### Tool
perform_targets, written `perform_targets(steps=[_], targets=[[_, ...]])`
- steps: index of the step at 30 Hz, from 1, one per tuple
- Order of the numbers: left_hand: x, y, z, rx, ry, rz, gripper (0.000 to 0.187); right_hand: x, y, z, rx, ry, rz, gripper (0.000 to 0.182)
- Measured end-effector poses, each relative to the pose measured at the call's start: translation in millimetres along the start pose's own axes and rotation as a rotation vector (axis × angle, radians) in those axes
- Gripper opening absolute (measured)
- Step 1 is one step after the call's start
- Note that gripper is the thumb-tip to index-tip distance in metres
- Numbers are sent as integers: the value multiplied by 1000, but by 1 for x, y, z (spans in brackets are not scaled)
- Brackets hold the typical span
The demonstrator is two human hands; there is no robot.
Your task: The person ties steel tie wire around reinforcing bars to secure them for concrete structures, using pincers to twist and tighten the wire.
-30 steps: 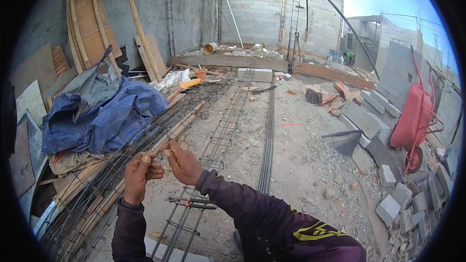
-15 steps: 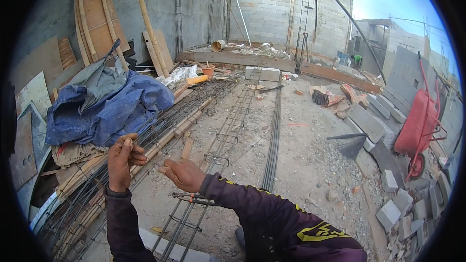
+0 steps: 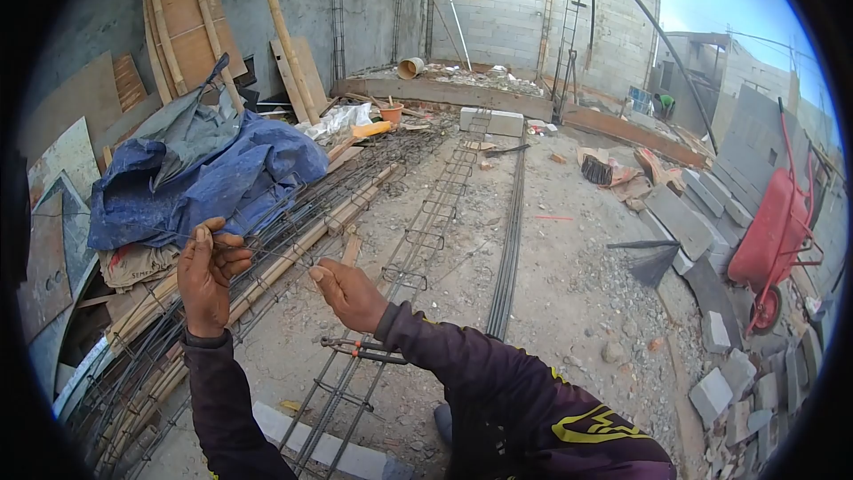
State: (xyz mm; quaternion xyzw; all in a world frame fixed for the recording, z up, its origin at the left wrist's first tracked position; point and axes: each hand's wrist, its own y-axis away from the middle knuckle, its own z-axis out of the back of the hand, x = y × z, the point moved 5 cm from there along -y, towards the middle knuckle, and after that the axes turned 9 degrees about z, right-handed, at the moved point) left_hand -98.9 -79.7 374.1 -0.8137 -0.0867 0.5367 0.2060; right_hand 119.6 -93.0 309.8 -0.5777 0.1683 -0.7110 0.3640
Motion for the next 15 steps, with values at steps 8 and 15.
perform_targets(steps=[8, 15], targets=[[82, 34, -65, 303, 22, 298, 41, 3, -24, 73, -875, -573, 65, 39], [124, 56, -110, 467, 14, 397, 40, -19, -10, 94, -792, -876, -170, 41]])
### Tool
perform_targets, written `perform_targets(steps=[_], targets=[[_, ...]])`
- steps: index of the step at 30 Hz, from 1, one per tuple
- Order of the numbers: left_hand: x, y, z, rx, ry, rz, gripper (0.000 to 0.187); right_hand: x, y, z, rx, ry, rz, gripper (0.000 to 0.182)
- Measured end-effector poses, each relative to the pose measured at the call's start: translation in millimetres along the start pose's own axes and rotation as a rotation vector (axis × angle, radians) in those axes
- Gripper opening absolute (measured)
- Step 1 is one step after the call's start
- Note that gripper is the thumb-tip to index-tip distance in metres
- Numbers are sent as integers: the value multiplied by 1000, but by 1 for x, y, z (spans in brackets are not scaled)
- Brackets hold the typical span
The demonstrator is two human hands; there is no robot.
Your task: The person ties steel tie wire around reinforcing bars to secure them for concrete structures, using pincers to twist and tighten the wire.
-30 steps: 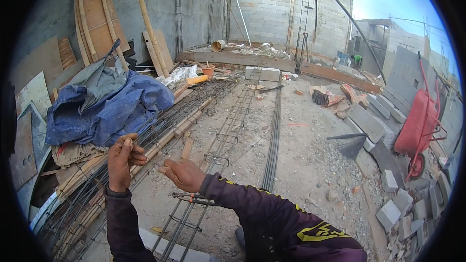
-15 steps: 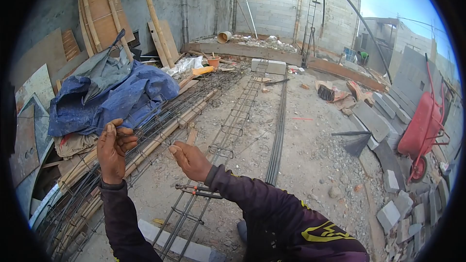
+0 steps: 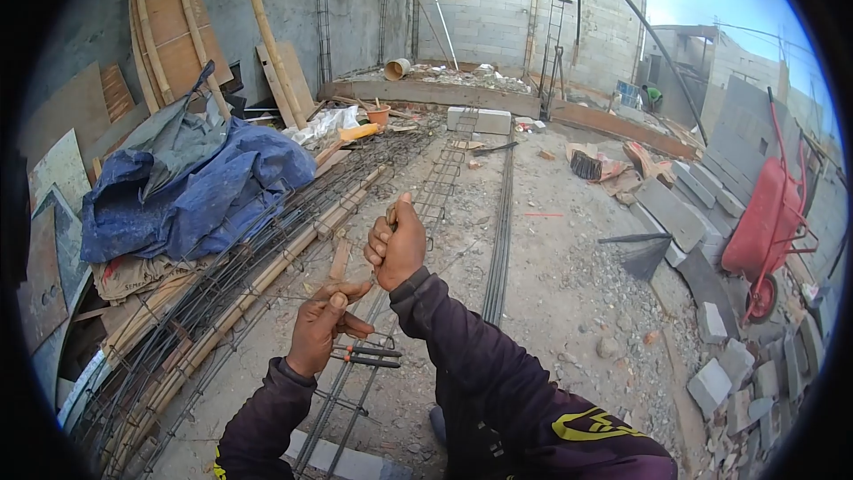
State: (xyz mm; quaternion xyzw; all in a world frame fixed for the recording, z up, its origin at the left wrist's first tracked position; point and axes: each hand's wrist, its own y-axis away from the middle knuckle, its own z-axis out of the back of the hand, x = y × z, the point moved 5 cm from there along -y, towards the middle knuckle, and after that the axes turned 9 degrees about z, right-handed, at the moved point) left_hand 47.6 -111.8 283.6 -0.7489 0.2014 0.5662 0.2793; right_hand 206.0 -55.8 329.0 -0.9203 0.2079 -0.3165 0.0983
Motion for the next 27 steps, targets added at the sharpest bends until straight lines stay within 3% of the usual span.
perform_targets(steps=[3, 6, 9, 12, 15, 19, 27], targets=[[-5, 2, -5, 18, -119, -60, 37, 8, 3, -2, -28, 237, 70, 42], [-4, 4, -7, -6, -111, -84, 35, 3, 4, 0, 51, 290, -22, 41], [-6, 6, -9, -43, -111, -184, 36, 7, 3, -5, 46, 262, 134, 41], [-15, 8, -9, -87, -126, -310, 37, 8, 3, -8, 154, 425, 247, 42], [-28, 11, 2, -125, -155, -359, 38, 9, 22, -30, 403, 916, 616, 43], [-50, 19, 18, -167, -148, -287, 39, -2, 42, -36, 615, 948, 498, 40], [-83, 30, 55, -348, -218, -245, 36, -24, 76, -54, 1039, 1275, 458, 39]])
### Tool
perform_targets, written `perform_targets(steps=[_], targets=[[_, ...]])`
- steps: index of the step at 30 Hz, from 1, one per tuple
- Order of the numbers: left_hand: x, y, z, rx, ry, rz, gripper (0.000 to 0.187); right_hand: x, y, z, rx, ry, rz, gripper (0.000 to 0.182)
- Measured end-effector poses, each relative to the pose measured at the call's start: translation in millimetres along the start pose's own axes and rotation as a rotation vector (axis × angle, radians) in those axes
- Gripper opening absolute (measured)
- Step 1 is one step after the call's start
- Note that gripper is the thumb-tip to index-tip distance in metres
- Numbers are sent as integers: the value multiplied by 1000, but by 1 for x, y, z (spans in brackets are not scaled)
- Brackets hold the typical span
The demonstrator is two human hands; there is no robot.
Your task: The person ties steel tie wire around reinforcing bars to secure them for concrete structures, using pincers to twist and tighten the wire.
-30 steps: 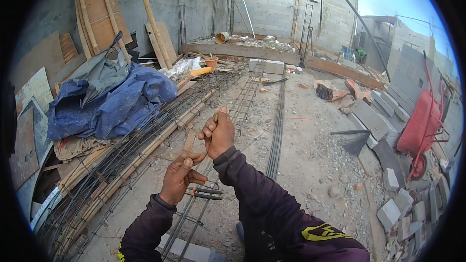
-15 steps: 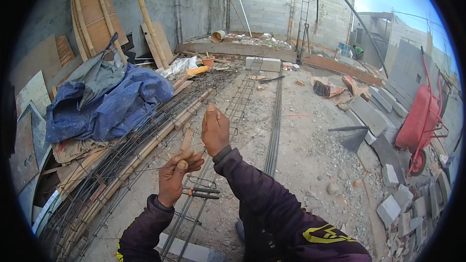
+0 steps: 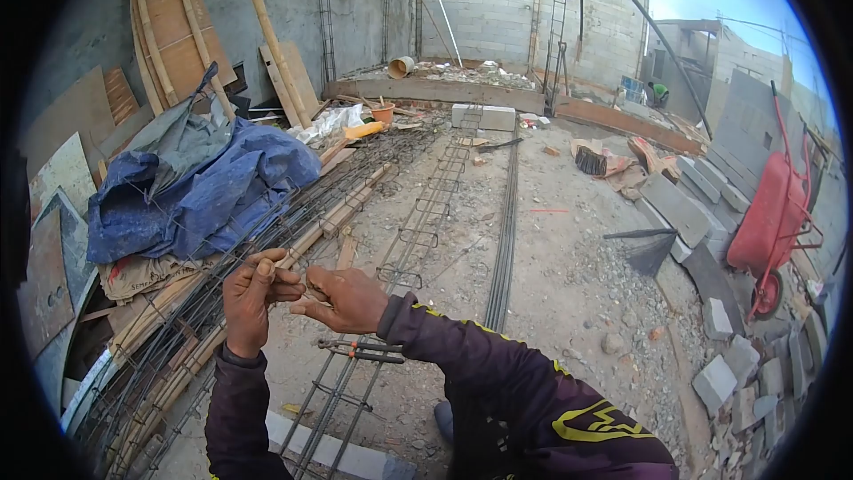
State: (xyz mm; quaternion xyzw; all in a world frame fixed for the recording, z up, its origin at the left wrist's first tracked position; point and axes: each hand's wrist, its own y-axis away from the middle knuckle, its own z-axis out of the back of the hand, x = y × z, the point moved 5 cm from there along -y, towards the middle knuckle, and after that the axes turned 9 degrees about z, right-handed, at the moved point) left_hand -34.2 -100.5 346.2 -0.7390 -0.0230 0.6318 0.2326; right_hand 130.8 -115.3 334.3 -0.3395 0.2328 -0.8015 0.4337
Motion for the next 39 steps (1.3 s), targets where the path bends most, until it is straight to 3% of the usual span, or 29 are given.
perform_targets(steps=[10, 13, 14, 18, 19, 20, 21, 24, 27, 28, 31, 34, 37, 39], targets=[[-5, -10, 14, -59, 18, -122, 34, -19, 3, -21, -15, -189, -53, 44], [-13, -11, 31, -82, 118, -169, 36, -16, 6, -17, 33, -490, -167, 41], [-16, -10, 34, -90, 157, -176, 36, -19, 2, -18, -40, -411, 18, 41], [-29, -7, 42, -73, 282, -236, 39, -31, -2, -2, -303, -555, -18, 41], [-31, -5, 42, -82, 296, -258, 39, -33, -1, 8, -374, -651, -124, 41], [-28, -3, 32, 104, 327, -254, 40, -32, 1, 18, -440, -744, -228, 40], [-21, -1, 21, 138, 329, -227, 40, -35, 2, 25, -502, -836, -331, 40], [19, 10, -30, 196, 307, -111, 39, -60, -2, 37, -982, -979, -275, 37], [60, 18, -65, 253, 265, 111, 40, -61, 4, 54, -1161, -1111, -407, 38], [69, 19, -76, 178, 301, 136, 41, -70, 7, 52, -1190, -1176, -410, 37], [77, 19, -85, 227, 263, 180, 42, -82, 18, 57, -1064, -1127, -483, 38], [72, 20, -86, 226, 122, 119, 44, -80, 16, 64, -946, -827, -437, 40], [68, 23, -87, 231, 45, 92, 44, -85, 19, 61, -902, -743, -484, 43], [72, 23, -82, 223, -41, 24, 45, -99, 11, 55, -960, -541, -227, 43]])
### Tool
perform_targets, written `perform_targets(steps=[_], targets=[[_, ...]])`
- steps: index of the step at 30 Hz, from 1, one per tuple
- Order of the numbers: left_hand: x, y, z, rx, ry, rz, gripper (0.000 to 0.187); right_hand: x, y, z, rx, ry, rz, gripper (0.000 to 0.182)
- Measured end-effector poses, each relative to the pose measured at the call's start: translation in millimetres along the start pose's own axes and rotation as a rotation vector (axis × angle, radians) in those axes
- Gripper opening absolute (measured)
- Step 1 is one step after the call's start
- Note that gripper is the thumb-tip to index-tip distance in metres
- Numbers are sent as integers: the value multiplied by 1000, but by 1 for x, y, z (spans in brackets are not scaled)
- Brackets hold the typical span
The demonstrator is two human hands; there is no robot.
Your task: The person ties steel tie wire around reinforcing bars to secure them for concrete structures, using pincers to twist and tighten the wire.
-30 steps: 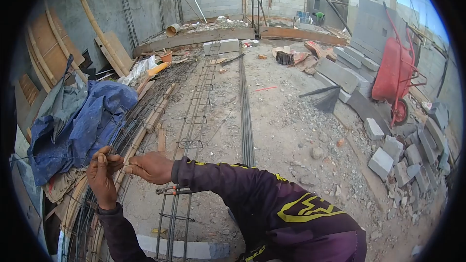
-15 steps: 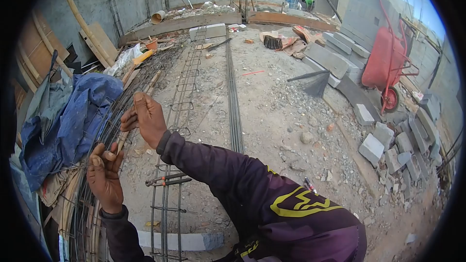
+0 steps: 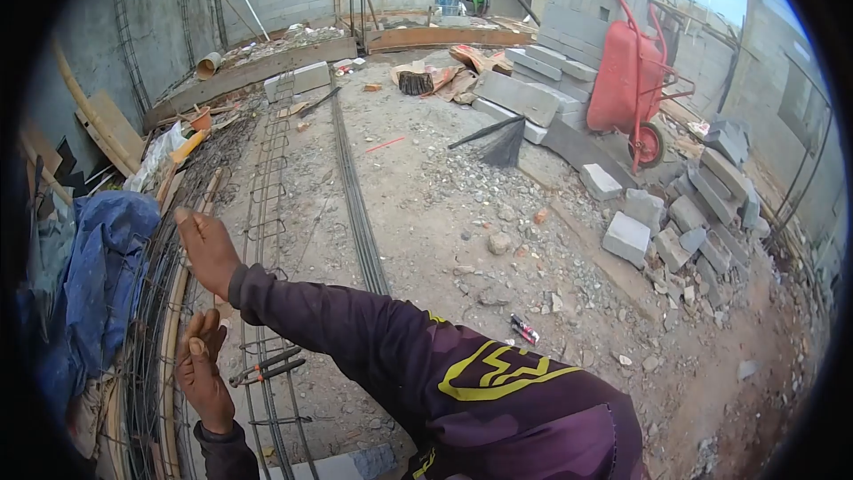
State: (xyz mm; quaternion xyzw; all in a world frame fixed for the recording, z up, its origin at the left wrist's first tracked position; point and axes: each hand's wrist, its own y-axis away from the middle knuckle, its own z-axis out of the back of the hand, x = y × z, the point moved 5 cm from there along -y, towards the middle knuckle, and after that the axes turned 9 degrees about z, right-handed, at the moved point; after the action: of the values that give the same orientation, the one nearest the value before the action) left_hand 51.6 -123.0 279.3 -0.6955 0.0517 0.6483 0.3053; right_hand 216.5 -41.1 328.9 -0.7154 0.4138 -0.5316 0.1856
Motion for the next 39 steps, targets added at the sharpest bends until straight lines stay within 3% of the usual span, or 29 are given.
perform_targets(steps=[2, 3, 5, 8, 9, 13, 16, 17, 20, 21, 24, 29, 32, 35, 39], targets=[[-2, 0, 13, -15, 37, 0, 45, 32, 7, -10, 134, 461, 329, 44], [-6, -3, 24, -70, 24, 7, 46, 36, 13, -14, 234, 493, 332, 45], [-29, -2, 36, -199, -34, -4, 45, 40, 33, -30, 454, 506, 323, 50], [-31, -3, 72, -155, -46, 35, 42, 44, 48, -39, 719, 611, 236, 58], [-33, -4, 73, -244, -34, -4, 36, 42, 50, -44, 808, 599, 134, 65], [-48, -6, 92, -266, 72, 26, 29, 45, 72, -57, 954, 493, 220, 60], [-58, -6, 101, -283, 100, -12, 29, 33, 81, -66, 991, 361, 16, 53], [-59, -6, 103, -275, 113, -16, 29, 33, 80, -67, 937, 267, -1, 51], [-67, -9, 97, -234, 95, -80, 30, 20, 85, -68, 860, -57, -320, 54], [-67, -9, 99, -218, 105, -84, 31, 25, 78, -72, 874, 25, -134, 57], [-69, -9, 101, -190, 143, -139, 34, 36, 80, -74, 866, -97, -203, 57], [-91, -3, 120, -236, 193, -213, 39, 30, 68, -64, 854, 78, -75, 53], [-97, 3, 113, -283, 242, -261, 40, 38, 54, -58, 636, -47, -207, 51], [-97, 9, 100, -173, 211, -344, 41, 32, 33, -41, 311, -186, -240, 45], [-38, 0, 43, -18, 275, -121, 37, 24, 14, -26, -269, -471, -348, 40]])
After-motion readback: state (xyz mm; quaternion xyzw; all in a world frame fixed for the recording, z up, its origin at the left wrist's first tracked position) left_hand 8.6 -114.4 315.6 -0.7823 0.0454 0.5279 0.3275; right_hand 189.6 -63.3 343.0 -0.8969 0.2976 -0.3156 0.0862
